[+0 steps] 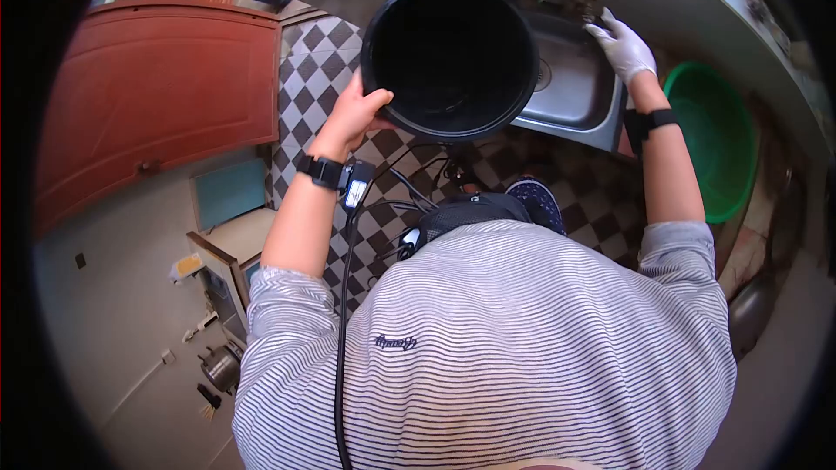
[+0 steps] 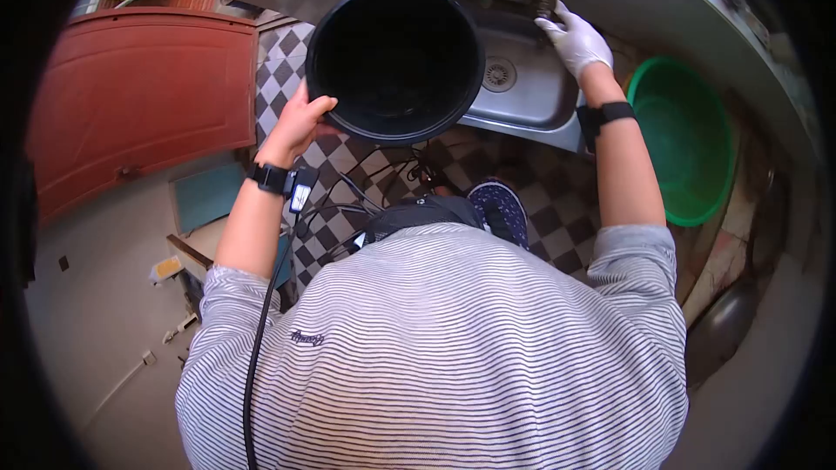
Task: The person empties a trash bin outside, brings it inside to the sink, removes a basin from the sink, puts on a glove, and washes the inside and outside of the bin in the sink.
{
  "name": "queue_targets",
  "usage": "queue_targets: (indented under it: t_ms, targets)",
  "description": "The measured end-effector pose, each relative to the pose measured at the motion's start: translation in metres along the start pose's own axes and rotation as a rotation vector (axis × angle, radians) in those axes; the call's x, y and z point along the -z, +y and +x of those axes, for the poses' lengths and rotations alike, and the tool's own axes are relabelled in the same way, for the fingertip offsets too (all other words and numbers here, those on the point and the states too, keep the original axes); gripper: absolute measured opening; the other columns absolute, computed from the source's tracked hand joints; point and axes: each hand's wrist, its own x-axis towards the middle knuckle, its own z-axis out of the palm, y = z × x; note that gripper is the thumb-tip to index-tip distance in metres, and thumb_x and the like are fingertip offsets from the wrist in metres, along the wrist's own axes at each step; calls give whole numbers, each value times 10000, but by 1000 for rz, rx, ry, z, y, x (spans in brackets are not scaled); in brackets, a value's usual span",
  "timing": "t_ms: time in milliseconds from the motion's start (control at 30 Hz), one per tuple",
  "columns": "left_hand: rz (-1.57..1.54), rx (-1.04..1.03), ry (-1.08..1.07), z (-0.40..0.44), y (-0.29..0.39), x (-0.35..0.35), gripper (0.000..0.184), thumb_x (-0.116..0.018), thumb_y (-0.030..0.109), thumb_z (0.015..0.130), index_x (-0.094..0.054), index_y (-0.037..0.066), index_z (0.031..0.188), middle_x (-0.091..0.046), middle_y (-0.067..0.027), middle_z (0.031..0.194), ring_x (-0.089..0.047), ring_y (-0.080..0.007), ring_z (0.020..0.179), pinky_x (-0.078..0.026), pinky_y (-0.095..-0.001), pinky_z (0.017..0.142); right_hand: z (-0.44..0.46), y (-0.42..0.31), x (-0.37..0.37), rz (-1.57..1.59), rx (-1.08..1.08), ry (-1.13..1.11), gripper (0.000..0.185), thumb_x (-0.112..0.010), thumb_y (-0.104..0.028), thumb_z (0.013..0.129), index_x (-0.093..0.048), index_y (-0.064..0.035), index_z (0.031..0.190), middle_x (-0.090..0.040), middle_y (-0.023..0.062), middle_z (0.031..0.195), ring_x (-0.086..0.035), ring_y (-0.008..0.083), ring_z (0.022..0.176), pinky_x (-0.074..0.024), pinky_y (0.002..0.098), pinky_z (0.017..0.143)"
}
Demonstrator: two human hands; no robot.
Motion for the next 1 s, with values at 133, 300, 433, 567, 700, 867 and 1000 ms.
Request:
queue_targets:
  t_ms: [133,300,433,567,700,867,1000]
  targets:
    - [60,-14,-68,21,-11,-26,596,-503,37,825,-263,151,1358,-540,-91,1115,-632,-195,865,-567,-355,649,5,-32,-8,-263,-99,-245,585,-515,-481,850,-412,-175,1338,-583,127,1159,-551,307,1057,-440,390,883]
    - [-32,5,-132,48,-23,-33,630,-499,18,821,-230,165,1372,-494,-91,1181,-617,-210,927,-573,-363,682,9,-58,-20,-378,-74,-316,508,-498,-425,868,-436,-200,1319,-578,113,1169,-559,305,1044,-447,401,879]
    - [-14,85,-111,54,-24,-39,612,-484,8,820,-244,176,1357,-494,-92,1180,-609,-218,953,-573,-372,697,6,-70,-22,-384,-42,-312,455,-498,-402,869,-487,-206,1280,-612,112,1100,-585,309,989,-467,404,840]
    - [-24,199,-66,62,-47,-28,597,-464,-4,814,-261,186,1342,-502,-87,1170,-620,-223,926,-573,-381,700,3,-79,-27,-390,19,-296,425,-502,-391,868,-520,-205,1250,-627,110,1062,-598,301,959,-477,401,821]
    - [-77,242,17,64,-55,-20,578,-464,1,813,-286,182,1333,-519,-84,1154,-635,-222,876,-578,-376,676,4,-95,-22,-404,22,-326,423,-515,-382,865,-520,-208,1250,-631,110,1050,-604,296,945,-476,393,826]
    - [-30,261,51,66,-57,-18,567,-472,9,822,-291,174,1333,-531,-87,1160,-637,-208,867,-582,-354,637,-3,-105,-12,-403,60,-325,426,-517,-376,864,-516,-202,1252,-637,117,1030,-610,299,928,-479,397,814]
    - [-44,263,84,76,-73,-12,552,-511,39,848,-289,174,1334,-536,-82,1168,-632,-196,888,-581,-342,612,-5,-121,-3,-429,110,-310,480,-523,-370,860,-459,-166,1290,-644,158,955,-618,331,866,-485,425,769]
